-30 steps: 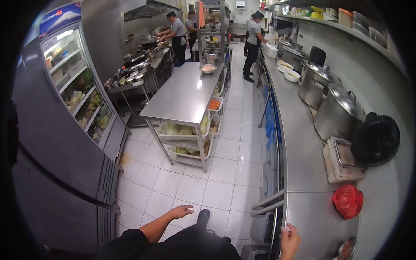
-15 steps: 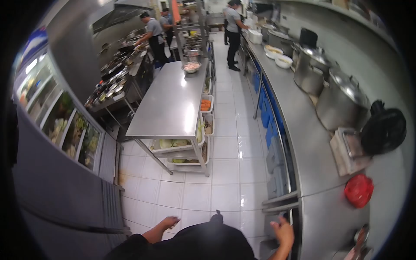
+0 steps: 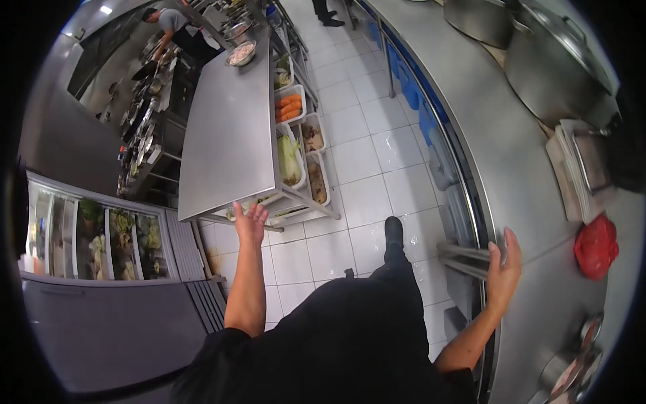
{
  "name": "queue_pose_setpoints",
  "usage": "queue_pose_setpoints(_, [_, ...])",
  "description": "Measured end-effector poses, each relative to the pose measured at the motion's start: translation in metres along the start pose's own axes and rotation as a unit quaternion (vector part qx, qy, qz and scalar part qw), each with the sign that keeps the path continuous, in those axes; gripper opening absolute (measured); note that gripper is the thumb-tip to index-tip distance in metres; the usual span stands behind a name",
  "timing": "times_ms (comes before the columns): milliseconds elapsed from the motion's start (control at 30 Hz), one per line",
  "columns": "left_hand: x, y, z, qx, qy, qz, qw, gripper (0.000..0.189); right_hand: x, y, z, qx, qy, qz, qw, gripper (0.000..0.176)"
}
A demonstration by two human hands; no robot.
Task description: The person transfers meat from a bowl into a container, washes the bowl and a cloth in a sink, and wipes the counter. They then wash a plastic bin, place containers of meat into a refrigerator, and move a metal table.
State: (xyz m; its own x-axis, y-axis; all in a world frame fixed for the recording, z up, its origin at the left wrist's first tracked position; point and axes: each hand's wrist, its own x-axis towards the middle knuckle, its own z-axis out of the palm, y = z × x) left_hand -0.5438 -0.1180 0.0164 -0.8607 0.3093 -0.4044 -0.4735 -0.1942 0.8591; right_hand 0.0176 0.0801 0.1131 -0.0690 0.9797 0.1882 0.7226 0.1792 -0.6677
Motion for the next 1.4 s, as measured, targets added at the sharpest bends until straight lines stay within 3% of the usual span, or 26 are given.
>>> queue_pose_setpoints(33, [0.005,0.004,0.018,-0.039,0.052,0.007,0.998,0.084,0.02,0.001,0.016,0.016,-0.002,-0.02,1.0,0.042])
queue_pose_setpoints(167, [0.057,-0.003,0.011,-0.133,0.09,-0.09,0.983,0.064,0.111,-0.022,0.074,0.054,-0.024,-0.074,0.996,0.042])
queue_pose_setpoints(300, [0.065,-0.005,0.028,-0.003,0.148,-0.045,0.988,0.052,0.194,-0.051,0.121,-0.04,-0.101,-0.083,0.991,0.062])
queue_pose_setpoints(367, [0.07,-0.008,0.03,0.008,0.201,-0.008,0.979,0.062,0.221,-0.057,0.142,-0.113,-0.147,-0.069,0.98,0.073])
queue_pose_setpoints(467, [0.072,-0.007,0.05,-0.026,0.234,0.03,0.971,0.08,0.231,-0.047,0.174,-0.259,-0.115,-0.128,0.95,0.083])
queue_pose_setpoints(600, [0.082,-0.011,0.06,-0.041,0.302,0.07,0.95,0.094,0.233,-0.053,0.176,-0.276,-0.114,-0.124,0.946,0.081])
queue_pose_setpoints(767, [0.09,-0.013,0.046,-0.074,0.262,0.078,0.959,0.073,0.238,-0.061,0.178,-0.323,-0.118,-0.101,0.934,0.075])
queue_pose_setpoints(1033, [0.074,0.003,0.07,-0.015,0.321,0.065,0.945,0.069,0.246,-0.06,0.187,-0.34,-0.108,-0.092,0.93,0.073])
queue_pose_setpoints(1267, [0.093,-0.007,0.034,-0.01,0.268,0.074,0.96,0.068,0.247,-0.056,0.189,-0.33,-0.103,-0.102,0.933,0.072])
queue_pose_setpoints(1400, [0.079,-0.001,0.063,0.005,0.293,0.084,0.953,0.068,0.249,-0.056,0.19,-0.331,-0.103,-0.092,0.933,0.071])
